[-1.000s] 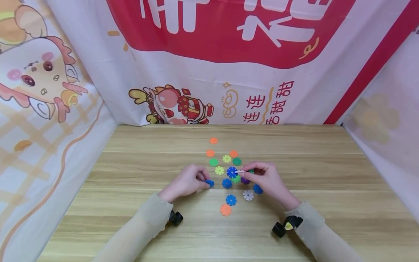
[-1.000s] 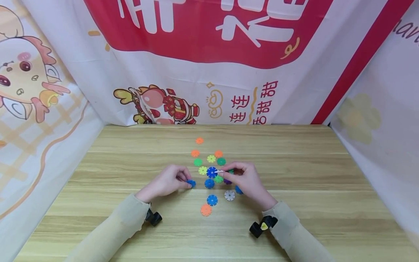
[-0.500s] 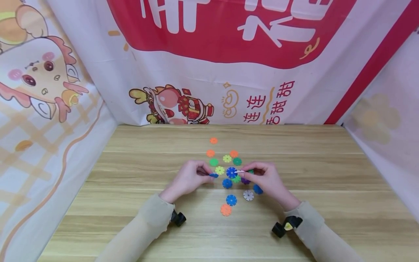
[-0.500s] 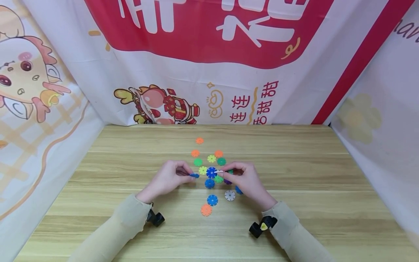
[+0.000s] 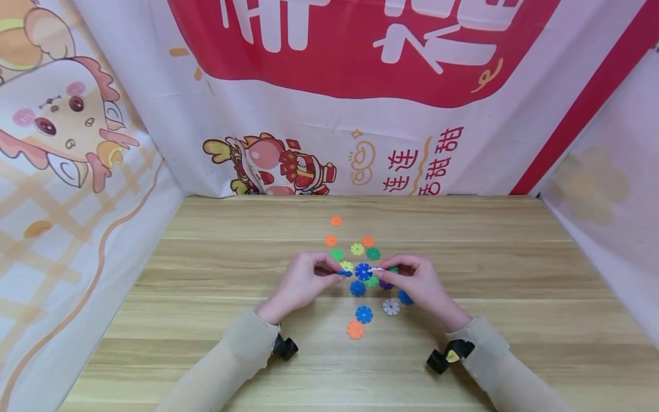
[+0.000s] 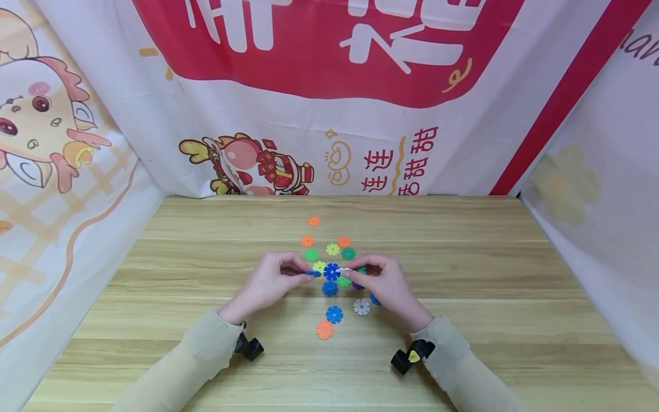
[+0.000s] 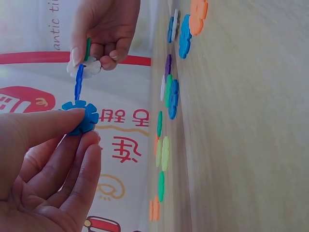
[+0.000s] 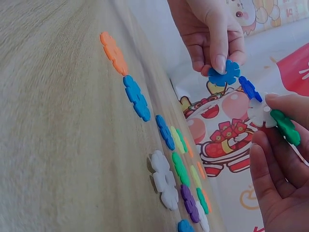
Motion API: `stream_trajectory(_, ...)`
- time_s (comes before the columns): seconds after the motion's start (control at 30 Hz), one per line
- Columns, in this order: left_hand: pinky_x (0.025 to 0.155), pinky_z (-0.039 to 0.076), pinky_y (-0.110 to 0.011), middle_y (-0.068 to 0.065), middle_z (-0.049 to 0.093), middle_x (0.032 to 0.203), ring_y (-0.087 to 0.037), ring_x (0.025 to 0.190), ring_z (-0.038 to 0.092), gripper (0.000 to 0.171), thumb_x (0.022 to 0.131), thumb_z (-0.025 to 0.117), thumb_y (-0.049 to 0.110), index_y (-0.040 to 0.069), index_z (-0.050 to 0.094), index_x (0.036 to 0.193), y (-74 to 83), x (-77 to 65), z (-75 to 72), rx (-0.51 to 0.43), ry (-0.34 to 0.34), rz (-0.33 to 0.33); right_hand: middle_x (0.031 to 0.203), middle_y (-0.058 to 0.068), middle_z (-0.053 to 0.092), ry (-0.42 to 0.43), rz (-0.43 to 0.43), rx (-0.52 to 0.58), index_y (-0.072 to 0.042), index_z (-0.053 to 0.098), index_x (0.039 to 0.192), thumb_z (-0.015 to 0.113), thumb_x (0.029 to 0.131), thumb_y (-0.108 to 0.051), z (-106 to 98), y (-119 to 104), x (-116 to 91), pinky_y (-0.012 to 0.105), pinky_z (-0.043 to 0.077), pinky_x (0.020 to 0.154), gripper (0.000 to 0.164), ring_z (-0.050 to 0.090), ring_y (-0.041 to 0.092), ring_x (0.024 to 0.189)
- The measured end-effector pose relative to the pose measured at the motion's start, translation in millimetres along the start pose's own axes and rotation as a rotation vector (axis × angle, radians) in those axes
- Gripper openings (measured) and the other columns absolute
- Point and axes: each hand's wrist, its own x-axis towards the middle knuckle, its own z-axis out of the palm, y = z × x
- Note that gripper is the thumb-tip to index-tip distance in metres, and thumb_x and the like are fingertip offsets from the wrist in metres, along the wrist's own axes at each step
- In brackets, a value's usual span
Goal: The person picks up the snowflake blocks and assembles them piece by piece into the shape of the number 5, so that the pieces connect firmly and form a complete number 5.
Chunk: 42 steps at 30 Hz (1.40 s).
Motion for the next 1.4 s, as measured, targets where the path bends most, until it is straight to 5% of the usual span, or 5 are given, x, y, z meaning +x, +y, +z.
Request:
stream_trajectory(0.5, 0.072, 0.058, -0.028, 0.006, 0.071, 0.087, -0.011, 0.079, 0.068, 0.008, 0.088, 0.081, 0.006, 0.013, 0.076, 0.090, 3.1, 0.2, 4.6, -0.012, -0.002, 0.028, 0.096, 0.005, 0.074, -0.040, -0.007, 0.040, -0.011, 0.078, 0.099, 0.081, 0.090, -0.019, 5.1, -3.2, -2.0, 0.025, 0.052, 0.061, 0.012, 0.064, 0.040, 0.075)
stream_trajectory(0.73, 0.071, 0.058, -0.028, 0.006, 0.071, 0.086, -0.011, 0.078, 0.068, 0.009, 0.087, 0.082, 0.005, 0.012, 0.077, 0.089, 5.1, -0.3, 6.9, -0.016, 0.005, 0.036, 0.105, 0.004, 0.075, -0.074, 0.012, 0.043, -0.008, 0.078, 0.110, 0.080, 0.091, -0.020, 5.7, -3.8, -2.1, 0.025, 0.053, 0.064, 0.022, 0.064, 0.037, 0.078)
stream_trajectory(0.97, 0.071, 0.058, -0.028, 0.007, 0.071, 0.086, -0.010, 0.078, 0.068, 0.009, 0.087, 0.082, 0.006, 0.013, 0.077, 0.090, 4.8, -1.2, 9.0, -0.010, 0.006, 0.038, 0.120, 0.000, 0.072, -0.135, 0.062, 0.026, -0.011, 0.076, 0.120, 0.083, 0.088, -0.028, 8.2, -7.7, -3.8, 0.028, 0.056, 0.076, 0.036, 0.065, 0.029, 0.104)
stream_trajectory(1.13, 0.071, 0.058, -0.028, 0.008, 0.071, 0.086, -0.010, 0.078, 0.068, 0.010, 0.087, 0.082, 0.007, 0.015, 0.077, 0.090, 5.9, -1.7, 9.5, -0.008, 0.011, 0.025, 0.120, -0.001, 0.071, -0.122, 0.097, -0.008, -0.011, 0.075, 0.122, 0.084, 0.086, -0.032, 8.7, -7.3, -3.1, 0.023, 0.050, 0.065, 0.042, 0.061, 0.028, 0.090)
stream_trajectory(1.4, 0.072, 0.058, -0.029, 0.010, 0.071, 0.086, -0.009, 0.079, 0.067, 0.011, 0.087, 0.082, 0.009, 0.017, 0.078, 0.092, 7.5, -3.4, 9.6, 0.003, 0.027, 0.028, 0.117, -0.001, 0.073, -0.162, 0.060, -0.036, -0.022, 0.078, 0.118, 0.082, 0.089, -0.033, 7.4, -7.1, -1.3, 0.027, 0.056, 0.070, 0.031, 0.065, 0.024, 0.093)
